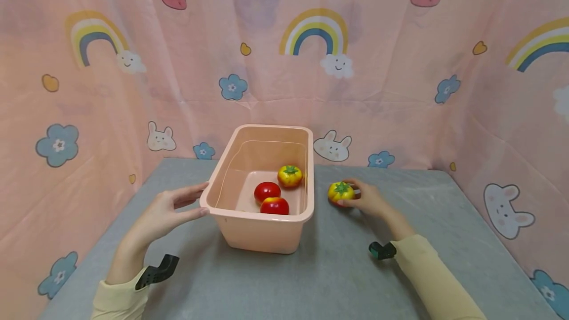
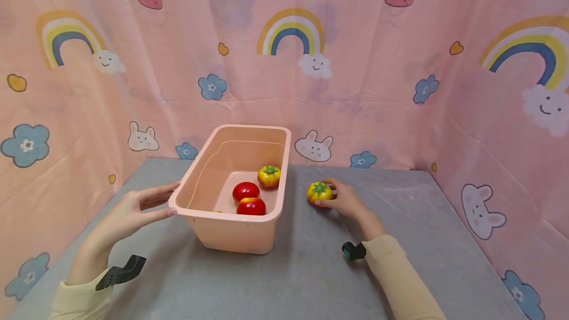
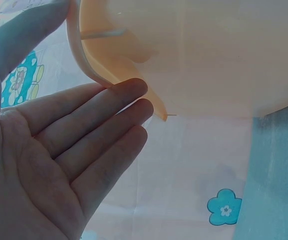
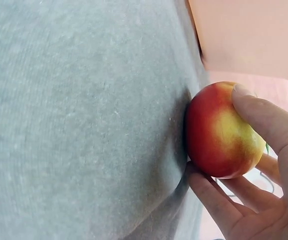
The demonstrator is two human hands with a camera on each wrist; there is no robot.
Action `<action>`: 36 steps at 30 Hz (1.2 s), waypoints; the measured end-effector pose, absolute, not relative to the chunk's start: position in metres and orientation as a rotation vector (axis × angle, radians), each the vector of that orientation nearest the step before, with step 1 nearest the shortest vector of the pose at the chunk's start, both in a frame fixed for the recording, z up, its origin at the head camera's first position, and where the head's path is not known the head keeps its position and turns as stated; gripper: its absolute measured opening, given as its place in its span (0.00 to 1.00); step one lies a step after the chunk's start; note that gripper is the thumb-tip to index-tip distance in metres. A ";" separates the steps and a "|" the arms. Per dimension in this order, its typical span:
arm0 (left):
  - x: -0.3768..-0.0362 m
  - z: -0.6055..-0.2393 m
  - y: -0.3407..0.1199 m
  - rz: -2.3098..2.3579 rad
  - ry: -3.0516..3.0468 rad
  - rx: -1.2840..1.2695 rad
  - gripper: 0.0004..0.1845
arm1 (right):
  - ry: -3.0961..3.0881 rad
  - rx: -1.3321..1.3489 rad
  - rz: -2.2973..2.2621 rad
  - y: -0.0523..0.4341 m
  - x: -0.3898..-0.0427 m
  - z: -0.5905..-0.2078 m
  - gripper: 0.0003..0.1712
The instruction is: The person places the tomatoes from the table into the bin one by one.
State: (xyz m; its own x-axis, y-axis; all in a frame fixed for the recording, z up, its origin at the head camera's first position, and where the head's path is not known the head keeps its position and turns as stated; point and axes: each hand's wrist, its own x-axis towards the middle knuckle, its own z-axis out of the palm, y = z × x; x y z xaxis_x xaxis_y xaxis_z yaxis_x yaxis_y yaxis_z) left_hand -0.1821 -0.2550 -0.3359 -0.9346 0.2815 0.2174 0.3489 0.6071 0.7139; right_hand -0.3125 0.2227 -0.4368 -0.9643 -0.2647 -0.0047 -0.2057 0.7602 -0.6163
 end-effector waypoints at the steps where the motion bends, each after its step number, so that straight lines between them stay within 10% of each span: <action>1: -0.182 -0.336 -0.255 -1.245 -2.741 -0.539 0.31 | 2.860 -0.384 -0.988 0.223 -0.313 -0.437 0.41; 36: -0.183 -0.336 -0.255 -1.246 -2.735 -0.543 0.30 | 2.923 -0.542 -1.032 0.238 -0.293 -0.408 0.41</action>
State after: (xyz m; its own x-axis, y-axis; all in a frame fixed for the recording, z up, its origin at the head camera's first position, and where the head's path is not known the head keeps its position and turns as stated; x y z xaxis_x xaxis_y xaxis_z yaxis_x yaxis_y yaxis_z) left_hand -0.1826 -0.2547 -0.3364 -0.9331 0.2821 0.2230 0.3534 0.6048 0.7137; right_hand -0.2928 0.2383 -0.4078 -0.9407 -0.3182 0.1181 -0.3217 0.7254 -0.6085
